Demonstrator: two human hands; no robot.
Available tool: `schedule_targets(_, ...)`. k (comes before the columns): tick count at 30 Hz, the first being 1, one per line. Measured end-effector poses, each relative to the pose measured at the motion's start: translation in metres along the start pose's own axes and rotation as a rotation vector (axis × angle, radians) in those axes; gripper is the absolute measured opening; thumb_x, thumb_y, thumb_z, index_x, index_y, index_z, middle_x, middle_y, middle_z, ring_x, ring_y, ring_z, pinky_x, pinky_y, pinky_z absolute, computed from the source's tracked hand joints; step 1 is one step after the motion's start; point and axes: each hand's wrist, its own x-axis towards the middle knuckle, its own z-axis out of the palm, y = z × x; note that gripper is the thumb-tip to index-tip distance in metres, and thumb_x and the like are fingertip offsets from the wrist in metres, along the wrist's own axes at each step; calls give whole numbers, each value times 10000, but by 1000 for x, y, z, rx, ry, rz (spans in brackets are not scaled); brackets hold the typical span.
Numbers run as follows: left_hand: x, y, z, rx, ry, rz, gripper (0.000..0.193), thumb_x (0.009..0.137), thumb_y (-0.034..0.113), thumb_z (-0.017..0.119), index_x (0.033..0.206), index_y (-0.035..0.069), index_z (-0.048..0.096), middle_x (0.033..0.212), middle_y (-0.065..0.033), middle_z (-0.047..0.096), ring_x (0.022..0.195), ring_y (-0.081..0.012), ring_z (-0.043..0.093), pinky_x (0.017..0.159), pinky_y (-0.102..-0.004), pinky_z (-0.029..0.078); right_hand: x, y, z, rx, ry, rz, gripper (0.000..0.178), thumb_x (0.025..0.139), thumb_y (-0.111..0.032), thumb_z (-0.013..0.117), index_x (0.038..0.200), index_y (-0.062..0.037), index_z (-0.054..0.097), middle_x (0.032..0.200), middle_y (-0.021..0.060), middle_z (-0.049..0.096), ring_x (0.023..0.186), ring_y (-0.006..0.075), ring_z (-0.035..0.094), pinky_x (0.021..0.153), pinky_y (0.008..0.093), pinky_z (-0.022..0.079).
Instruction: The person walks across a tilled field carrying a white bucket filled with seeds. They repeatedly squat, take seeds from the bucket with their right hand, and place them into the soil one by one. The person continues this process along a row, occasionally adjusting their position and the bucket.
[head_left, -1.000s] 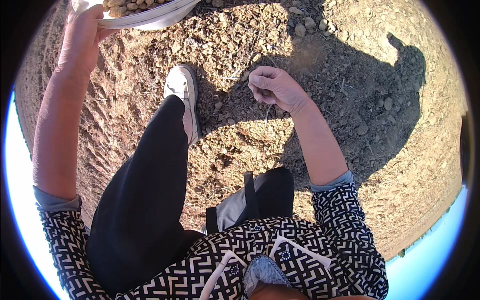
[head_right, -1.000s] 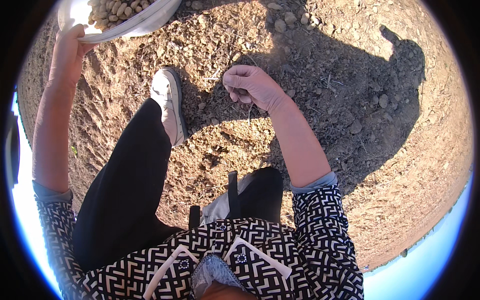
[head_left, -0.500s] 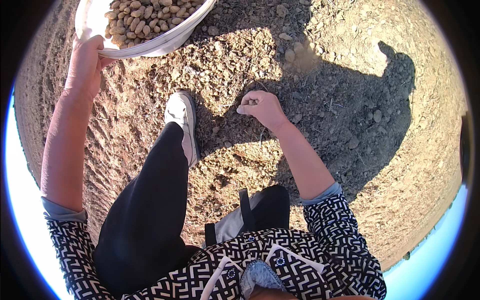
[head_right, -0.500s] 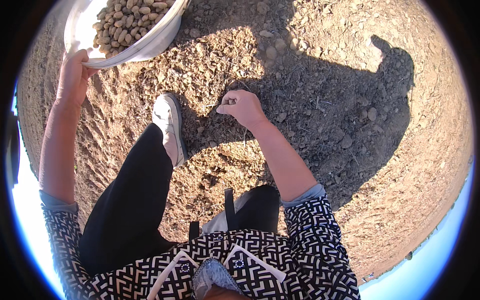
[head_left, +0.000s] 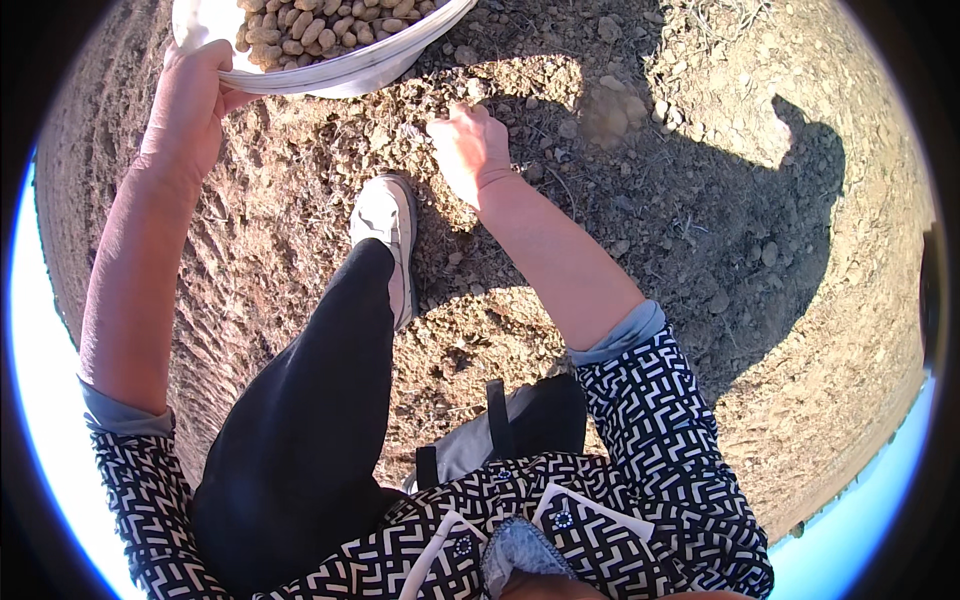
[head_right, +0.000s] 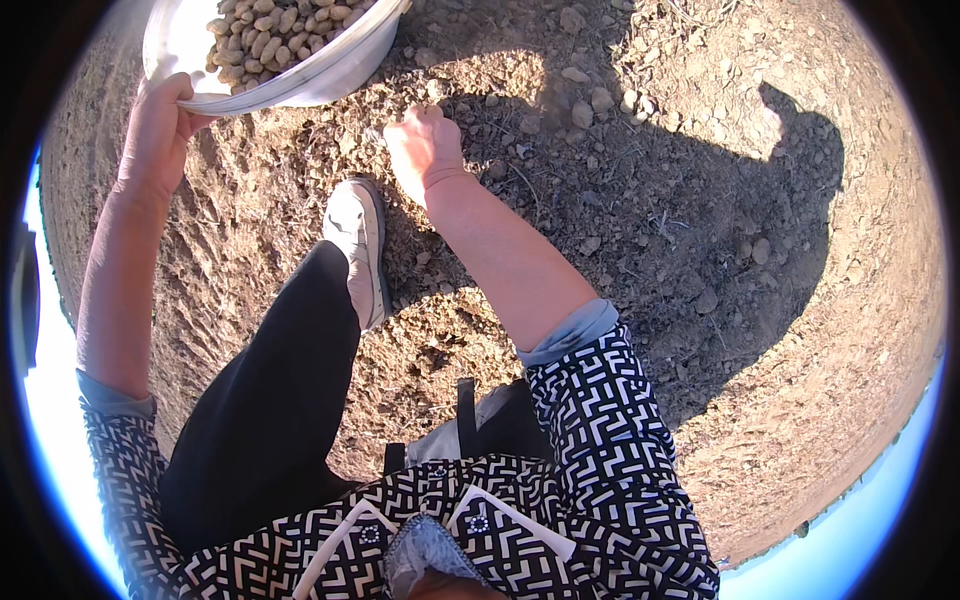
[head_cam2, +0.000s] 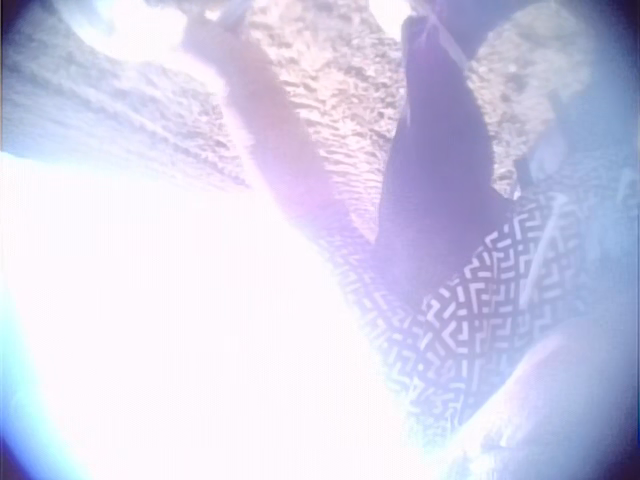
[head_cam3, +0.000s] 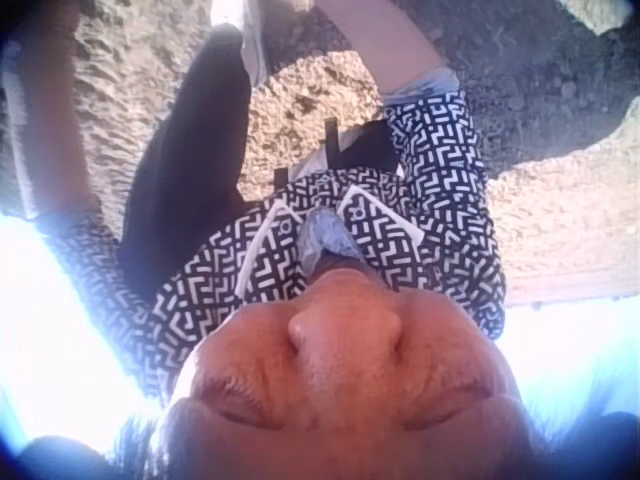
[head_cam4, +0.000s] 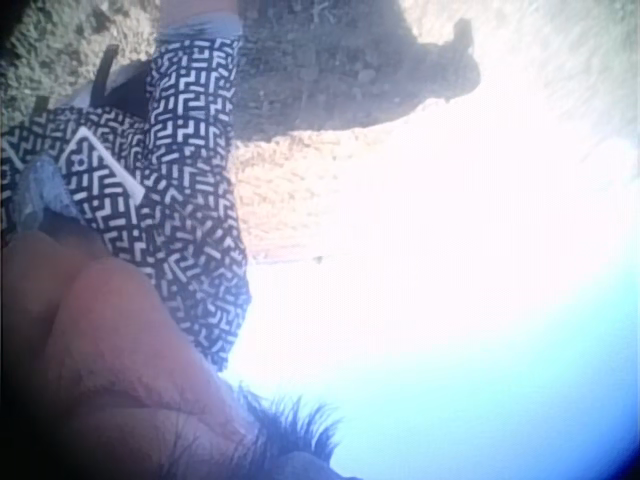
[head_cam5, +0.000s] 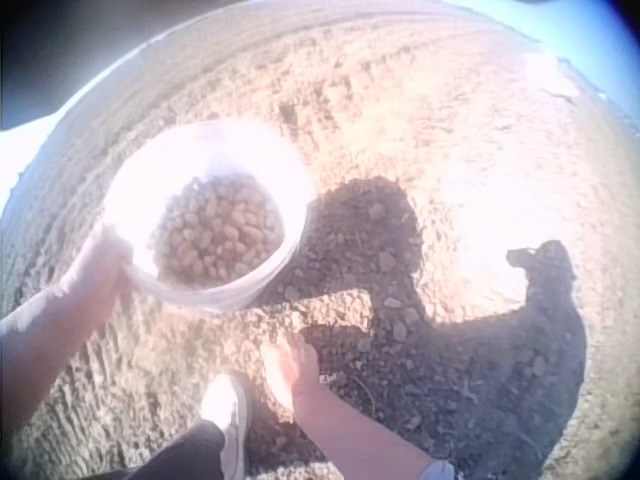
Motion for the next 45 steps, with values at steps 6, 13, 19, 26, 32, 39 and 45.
schedule_targets(6, -10, 5, -9, 37, 2, -44, 602, 802, 29, 452, 1359, -123, 279, 1122, -199, 484, 893, -205, 597, 840, -327, 553, -13, -19, 3, -33, 16, -184, 162, 774, -181, 584, 859, -69, 663, 982, 152, 573, 921, 277, 572, 724, 386, 500)
schedule_targets(13, -21, 9, 1, -2, -18, -37, 648, 808, -3, 436, 1420, -18, 223, 1260, -217, 444, 957, -204, 591, 822, -333, 557, -21, 3, -13, 365, 169, 165, 176, 712, -79, 670, 885, -46, 665, 933, 117, 637, 900, 262, 628, 758, 348, 530)
schedule_targets(19, -48, 10, 18, 16, 1, -53, 684, 792, -3, 424, 1425, 88, 181, 1385, -219, 321, 1086, -269, 522, 838, -380, 518, -57, 81, -103, 849, 1164, 457, 159, 754, -31, 735, 875, -30, 632, 781, 34, 625, 682, 88, 589, 603, 245, 496)
schedule_targets(26, -58, 8, 22, 46, -4, -12, 700, 800, 13, 424, 1439, 111, 156, 1430, -232, 275, 1104, -298, 529, 841, -399, 517, 11, 25, -192, 413, 1269, -61, 379, 739, -235, 770, 1042, -89, 594, 875, 72, 653, 823, 250, 638, 705, 333, 550)
schedule_targets(32, -53, 16, 23, 37, -20, -37, 725, 806, 25, 411, 1460, 81, 104, 1444, -270, 245, 1082, -336, 564, 851, -415, 519, -66, 190, -99, 64, 339, 536, 368, 731, -207, 759, 1079, -131, 666, 955, 104, 648, 1035, 282, 587, 903, 395, 474)
schedule_targets(39, -51, 11, 19, 61, -29, -22, 700, 809, 40, 428, 1442, 67, 129, 1413, -257, 286, 1063, -304, 560, 873, -409, 505, -87, 235, -53, 160, 268, 377, 230, 758, -120, 705, 975, -194, 693, 1059, 56, 576, 1089, 264, 514, 915, 376, 489)
schedule_targets(45, -56, 13, 24, 89, 2, 18, 652, 830, 42, 417, 1428, 21, 157, 1365, -280, 349, 961, -257, 601, 716, -333, 565, -94, 252, -60, 525, 422, 420, 195, 758, 27, 648, 897, -109, 670, 843, 48, 597, 775, 160, 591, 742, 297, 519)
